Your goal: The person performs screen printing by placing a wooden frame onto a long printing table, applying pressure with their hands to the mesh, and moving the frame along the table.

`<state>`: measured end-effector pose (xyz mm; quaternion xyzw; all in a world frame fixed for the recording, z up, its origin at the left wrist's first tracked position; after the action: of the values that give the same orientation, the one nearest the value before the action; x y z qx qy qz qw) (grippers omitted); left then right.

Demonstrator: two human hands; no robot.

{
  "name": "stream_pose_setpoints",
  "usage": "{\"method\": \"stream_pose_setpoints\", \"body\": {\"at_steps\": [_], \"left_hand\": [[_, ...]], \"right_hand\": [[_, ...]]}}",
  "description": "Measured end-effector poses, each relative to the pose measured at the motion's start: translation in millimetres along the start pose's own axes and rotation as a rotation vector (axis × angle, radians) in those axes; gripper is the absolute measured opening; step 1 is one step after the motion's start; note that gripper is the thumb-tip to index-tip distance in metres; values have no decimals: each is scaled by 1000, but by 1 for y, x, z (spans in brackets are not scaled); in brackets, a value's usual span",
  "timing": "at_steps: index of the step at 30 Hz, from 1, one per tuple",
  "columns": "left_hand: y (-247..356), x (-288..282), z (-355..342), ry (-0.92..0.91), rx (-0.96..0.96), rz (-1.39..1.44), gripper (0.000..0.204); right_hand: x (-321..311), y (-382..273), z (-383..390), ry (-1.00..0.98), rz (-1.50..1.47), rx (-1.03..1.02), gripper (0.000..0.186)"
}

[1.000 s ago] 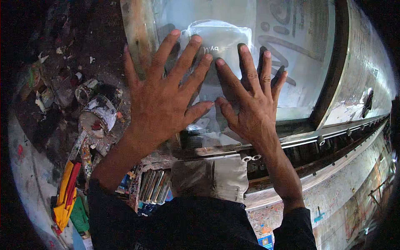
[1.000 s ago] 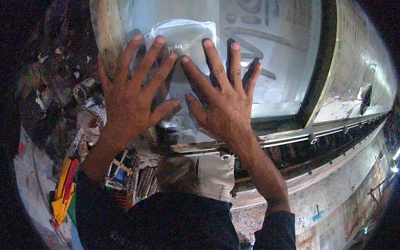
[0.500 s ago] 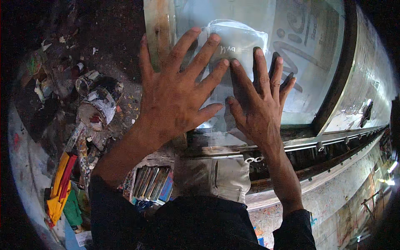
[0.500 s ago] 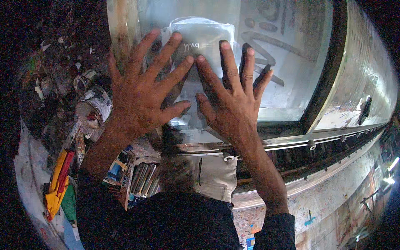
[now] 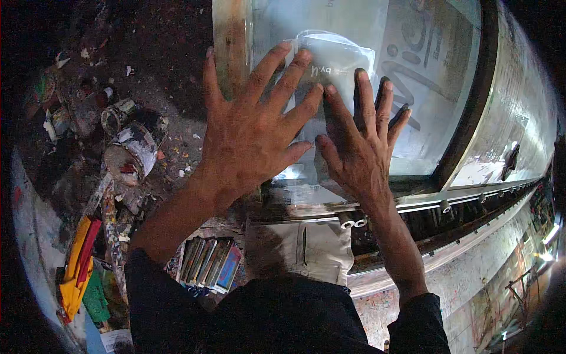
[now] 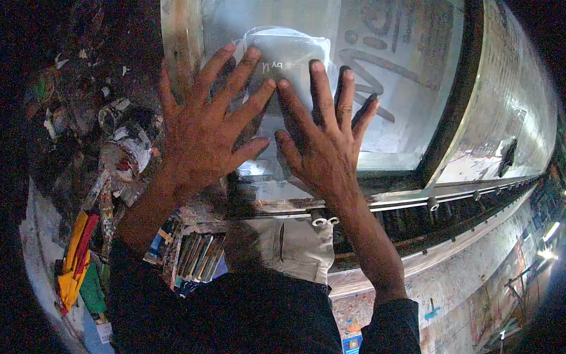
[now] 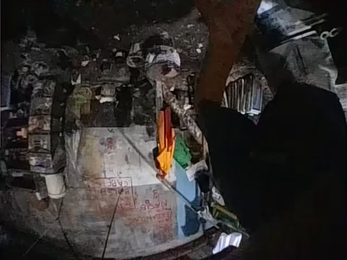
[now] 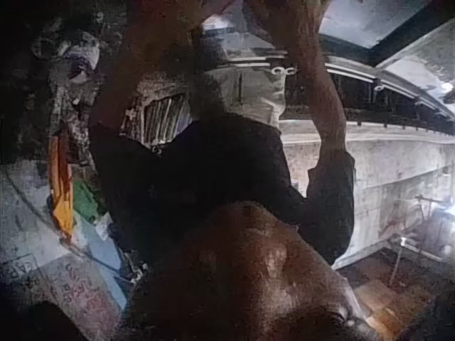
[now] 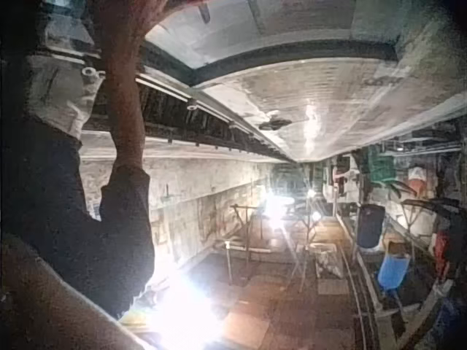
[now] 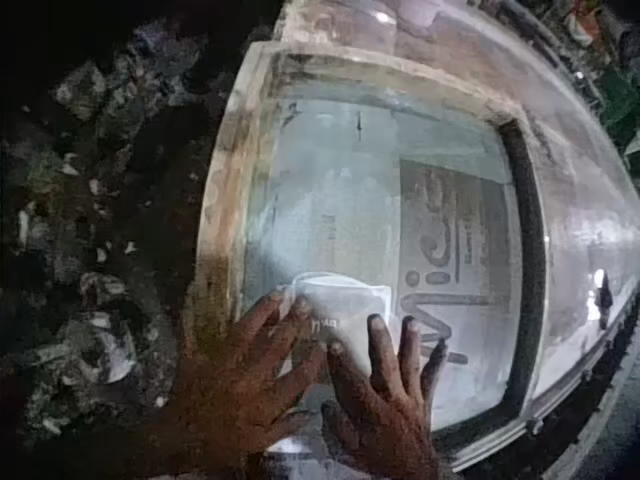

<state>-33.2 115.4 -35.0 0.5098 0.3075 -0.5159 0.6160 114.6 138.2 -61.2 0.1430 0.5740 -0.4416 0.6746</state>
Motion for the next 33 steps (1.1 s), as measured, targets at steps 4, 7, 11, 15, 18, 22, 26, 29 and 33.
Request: {"method": "stream_pose_setpoints", "body": {"at_steps": [4,7,11,15,18,22,26,29,33], "left_hand": [[5,0,-1,9,-7,-41,72],[10,0,-1,6,-11,-53,68],[18,-1,-2,27,-23,-80,62],[31,-5,-2,113,-37,-157,54],[40,-6,-3,136,-90,-176,46],[49,-2,-7,104,-174,-287,47],[55,-4,-11,127,-225,-346,62],[59,6,-16,-39,-207,-564,57],[68,2,-18,-18,-168,-647,54]], "right_hand": [[1,0,1,14,3,-9,64],[-1,1,1,57,-54,9,67],[-5,-2,1,80,-34,-4,64],[-12,-4,5,119,-52,-25,60],[-17,-3,3,112,-34,-30,58],[-28,1,-32,154,-88,-65,55],[-52,4,-88,305,44,-238,61],[-63,10,-128,302,108,-210,64],[-104,-3,-145,329,80,-183,64]]}}
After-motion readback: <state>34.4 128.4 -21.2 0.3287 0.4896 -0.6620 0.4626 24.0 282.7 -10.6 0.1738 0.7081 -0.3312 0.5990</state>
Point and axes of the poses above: each hand's wrist, its own z-axis away from the middle knuckle, its own x-axis out of the palm, y = z × x, the point moved 8 cm from there along -z, towards the middle knuckle, and after that the axes turned 5 degrees about -x, right-handed, at the moved point
